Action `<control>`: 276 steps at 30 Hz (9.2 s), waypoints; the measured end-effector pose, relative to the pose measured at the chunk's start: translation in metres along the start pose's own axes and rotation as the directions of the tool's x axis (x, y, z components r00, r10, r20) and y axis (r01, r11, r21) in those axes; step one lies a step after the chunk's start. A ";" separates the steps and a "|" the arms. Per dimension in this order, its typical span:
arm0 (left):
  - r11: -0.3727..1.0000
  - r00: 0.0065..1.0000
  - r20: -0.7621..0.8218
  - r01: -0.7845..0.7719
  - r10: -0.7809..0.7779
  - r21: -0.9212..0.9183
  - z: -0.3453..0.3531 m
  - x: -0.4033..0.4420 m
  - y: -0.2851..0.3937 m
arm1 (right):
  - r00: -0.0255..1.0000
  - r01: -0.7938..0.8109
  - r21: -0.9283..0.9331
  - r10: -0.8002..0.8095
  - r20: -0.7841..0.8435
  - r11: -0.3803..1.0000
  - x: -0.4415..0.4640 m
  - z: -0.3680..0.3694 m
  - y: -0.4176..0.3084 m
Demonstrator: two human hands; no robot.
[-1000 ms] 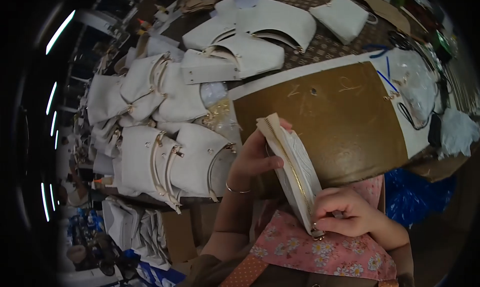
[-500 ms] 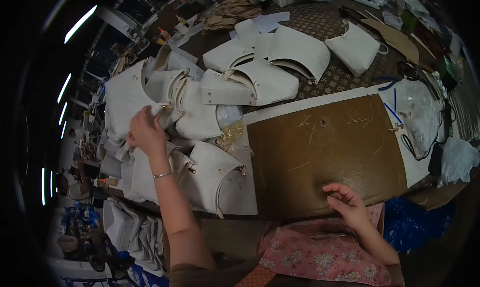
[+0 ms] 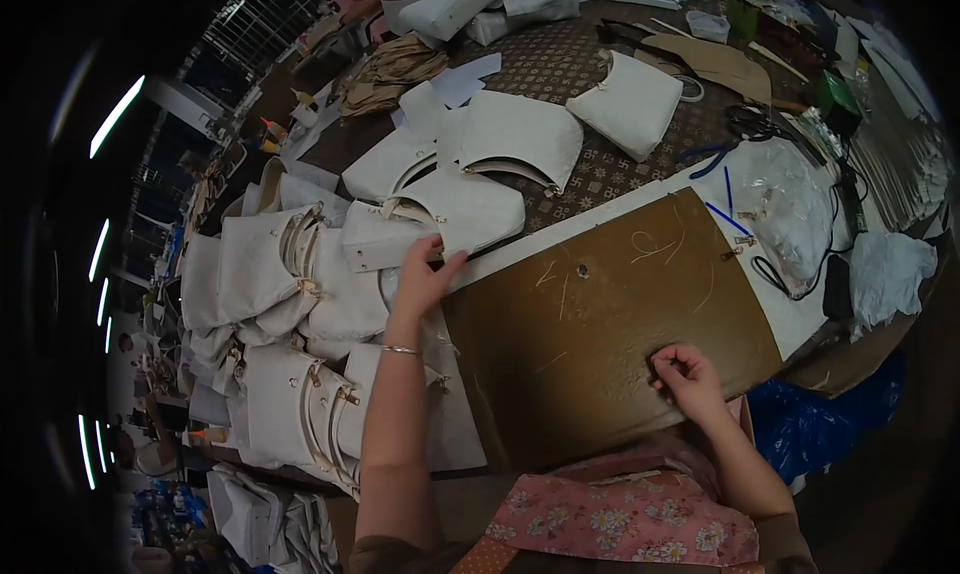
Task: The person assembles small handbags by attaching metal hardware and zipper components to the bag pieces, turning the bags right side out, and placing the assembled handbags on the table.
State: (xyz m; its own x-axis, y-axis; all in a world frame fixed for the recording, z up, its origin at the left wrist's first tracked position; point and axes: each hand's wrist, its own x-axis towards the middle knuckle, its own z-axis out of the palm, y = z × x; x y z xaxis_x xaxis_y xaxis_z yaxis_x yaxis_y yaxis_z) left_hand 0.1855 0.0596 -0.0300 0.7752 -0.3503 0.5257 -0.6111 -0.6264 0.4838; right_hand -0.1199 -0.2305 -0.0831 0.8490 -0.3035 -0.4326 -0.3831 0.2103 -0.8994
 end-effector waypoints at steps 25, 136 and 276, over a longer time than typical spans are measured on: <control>0.678 0.895 0.390 0.151 0.215 -0.720 -0.002 -0.093 0.205 | 0.827 0.556 -0.298 -0.480 0.292 0.776 -0.022 0.039 -0.087; 0.647 0.976 0.194 0.210 -0.097 -0.733 -0.014 -0.108 0.192 | 0.613 0.789 -0.185 -0.728 0.307 0.586 -0.019 0.069 -0.102; 0.822 0.986 -0.097 -0.169 0.139 -0.544 -0.008 -0.098 0.188 | 0.659 0.748 -0.119 -0.709 0.251 0.653 -0.009 0.092 -0.102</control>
State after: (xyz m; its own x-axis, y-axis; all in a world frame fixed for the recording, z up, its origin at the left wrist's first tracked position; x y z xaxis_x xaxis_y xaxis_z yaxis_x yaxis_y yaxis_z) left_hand -0.0070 -0.0181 0.0150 0.6636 -0.3650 0.6530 -0.7206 -0.0771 0.6891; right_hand -0.0548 -0.1637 0.0182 0.9224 -0.1155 0.3686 0.3419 -0.2001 -0.9182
